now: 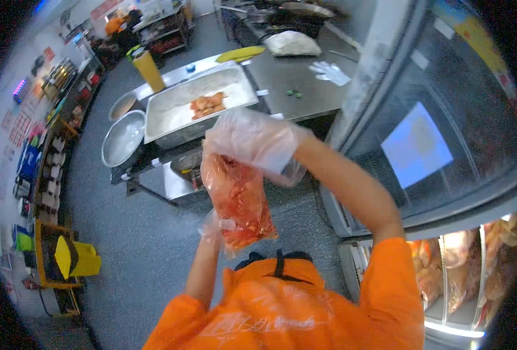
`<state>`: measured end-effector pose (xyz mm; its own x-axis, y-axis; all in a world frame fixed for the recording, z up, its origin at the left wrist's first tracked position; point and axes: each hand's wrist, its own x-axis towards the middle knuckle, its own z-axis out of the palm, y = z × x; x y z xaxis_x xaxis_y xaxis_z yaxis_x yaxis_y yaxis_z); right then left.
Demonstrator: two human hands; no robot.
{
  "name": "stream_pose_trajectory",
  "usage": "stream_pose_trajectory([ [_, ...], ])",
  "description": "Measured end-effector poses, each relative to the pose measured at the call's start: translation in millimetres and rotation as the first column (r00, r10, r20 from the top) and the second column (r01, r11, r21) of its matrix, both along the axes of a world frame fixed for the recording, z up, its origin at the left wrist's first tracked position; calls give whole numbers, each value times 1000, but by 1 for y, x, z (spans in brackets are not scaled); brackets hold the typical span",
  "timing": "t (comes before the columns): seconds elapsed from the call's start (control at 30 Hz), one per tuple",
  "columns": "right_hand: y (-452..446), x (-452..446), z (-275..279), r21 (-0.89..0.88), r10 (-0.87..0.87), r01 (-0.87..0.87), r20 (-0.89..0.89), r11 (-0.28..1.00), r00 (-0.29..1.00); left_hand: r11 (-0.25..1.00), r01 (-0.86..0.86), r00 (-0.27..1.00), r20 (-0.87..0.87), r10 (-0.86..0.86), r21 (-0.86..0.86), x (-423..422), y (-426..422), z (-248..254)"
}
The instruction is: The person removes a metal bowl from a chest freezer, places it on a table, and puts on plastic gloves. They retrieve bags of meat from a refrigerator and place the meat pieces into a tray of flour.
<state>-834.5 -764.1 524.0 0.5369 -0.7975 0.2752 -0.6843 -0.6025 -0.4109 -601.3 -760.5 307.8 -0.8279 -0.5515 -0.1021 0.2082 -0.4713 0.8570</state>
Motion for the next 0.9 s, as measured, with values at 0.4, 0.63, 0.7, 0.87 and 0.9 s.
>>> stream_pose_trajectory([
  [0.4, -241, 15, -43, 582, 287, -41, -337, 812, 897, 898, -423, 873, 321, 367, 123, 14, -147, -29],
  [0.63, -340, -24, -39, 157, 125, -111, -80, 981, 989, 738, -612, 790, 260, 556, 283, -12, -249, 16],
  [0.7, -371, -44, -21, 189, 171, -248, 350, 950, 921, 704, -652, 758, 258, 599, 282, -19, -273, 31],
  [0.87, -442, -71, -69, 399, -249, -422, 896, 814, 367, 592, -779, 626, 205, 752, 206, -14, -302, 11],
  [0.9, -445, -75, -74, 513, -456, -444, 858, 735, 236, 508, -824, 565, 294, 771, 251, -5, -303, -5],
])
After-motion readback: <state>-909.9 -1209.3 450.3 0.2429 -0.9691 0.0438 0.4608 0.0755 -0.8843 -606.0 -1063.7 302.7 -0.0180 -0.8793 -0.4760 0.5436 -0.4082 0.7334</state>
